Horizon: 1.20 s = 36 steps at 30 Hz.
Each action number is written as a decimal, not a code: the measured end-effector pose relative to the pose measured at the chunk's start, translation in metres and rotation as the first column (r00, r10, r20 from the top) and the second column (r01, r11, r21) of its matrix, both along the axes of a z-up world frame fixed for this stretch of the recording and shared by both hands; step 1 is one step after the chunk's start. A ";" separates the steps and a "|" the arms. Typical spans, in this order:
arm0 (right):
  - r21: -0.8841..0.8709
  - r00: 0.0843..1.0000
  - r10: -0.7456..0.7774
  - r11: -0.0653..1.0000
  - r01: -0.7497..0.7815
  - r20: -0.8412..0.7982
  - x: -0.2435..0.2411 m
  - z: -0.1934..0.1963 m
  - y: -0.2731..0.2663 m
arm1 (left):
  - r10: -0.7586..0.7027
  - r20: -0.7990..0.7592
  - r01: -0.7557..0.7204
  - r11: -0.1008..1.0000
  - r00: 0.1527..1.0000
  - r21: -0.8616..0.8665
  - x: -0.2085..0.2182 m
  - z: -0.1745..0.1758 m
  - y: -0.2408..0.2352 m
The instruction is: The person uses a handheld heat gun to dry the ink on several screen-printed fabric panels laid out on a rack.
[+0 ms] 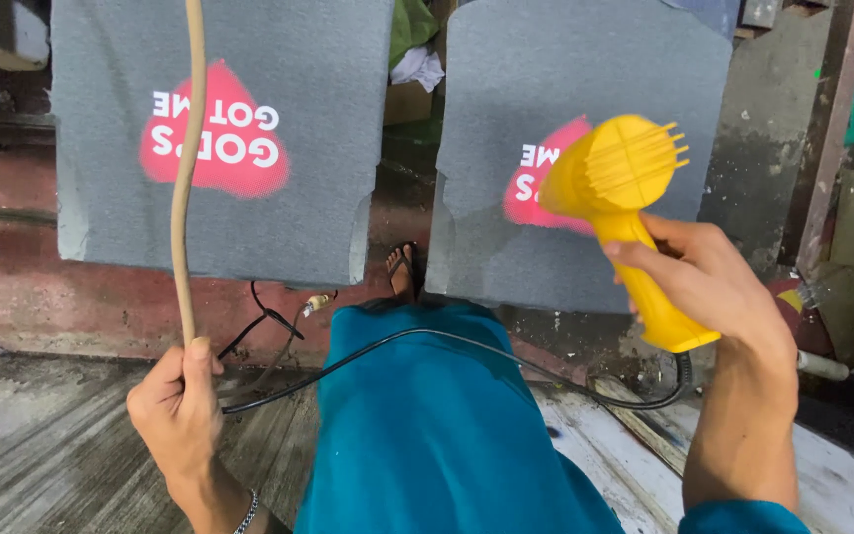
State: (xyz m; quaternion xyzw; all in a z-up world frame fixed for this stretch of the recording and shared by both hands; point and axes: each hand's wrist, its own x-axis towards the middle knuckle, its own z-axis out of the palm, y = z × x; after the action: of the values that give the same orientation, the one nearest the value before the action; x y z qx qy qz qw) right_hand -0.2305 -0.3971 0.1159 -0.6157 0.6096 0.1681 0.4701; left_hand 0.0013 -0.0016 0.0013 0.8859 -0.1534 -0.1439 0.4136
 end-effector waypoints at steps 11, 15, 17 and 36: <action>-0.004 0.984 -0.039 0.999 0.041 0.174 0.003 -0.023 -0.022 | 0.037 -0.004 -0.037 0.998 0.999 0.044 -0.001 -0.003 0.003; -0.041 0.973 -0.068 0.996 0.079 0.220 0.025 -0.028 -0.020 | -0.017 -0.019 0.017 1.000 1.000 0.000 -0.001 0.000 -0.003; -0.052 0.984 -0.011 0.998 0.020 0.179 0.017 -0.019 -0.021 | 0.000 -0.009 0.001 0.999 1.000 0.035 0.000 -0.002 0.005; -0.099 0.996 0.039 0.995 -0.031 0.082 0.028 -0.009 -0.019 | 0.005 -0.080 0.001 0.997 0.997 0.073 0.003 0.007 -0.010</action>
State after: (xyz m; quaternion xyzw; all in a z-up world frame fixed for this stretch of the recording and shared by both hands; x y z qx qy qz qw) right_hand -0.2023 -0.4159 0.1065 -0.6551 0.5860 0.1202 0.4616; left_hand 0.0042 -0.0111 0.0081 0.8940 -0.1303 -0.1843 0.3871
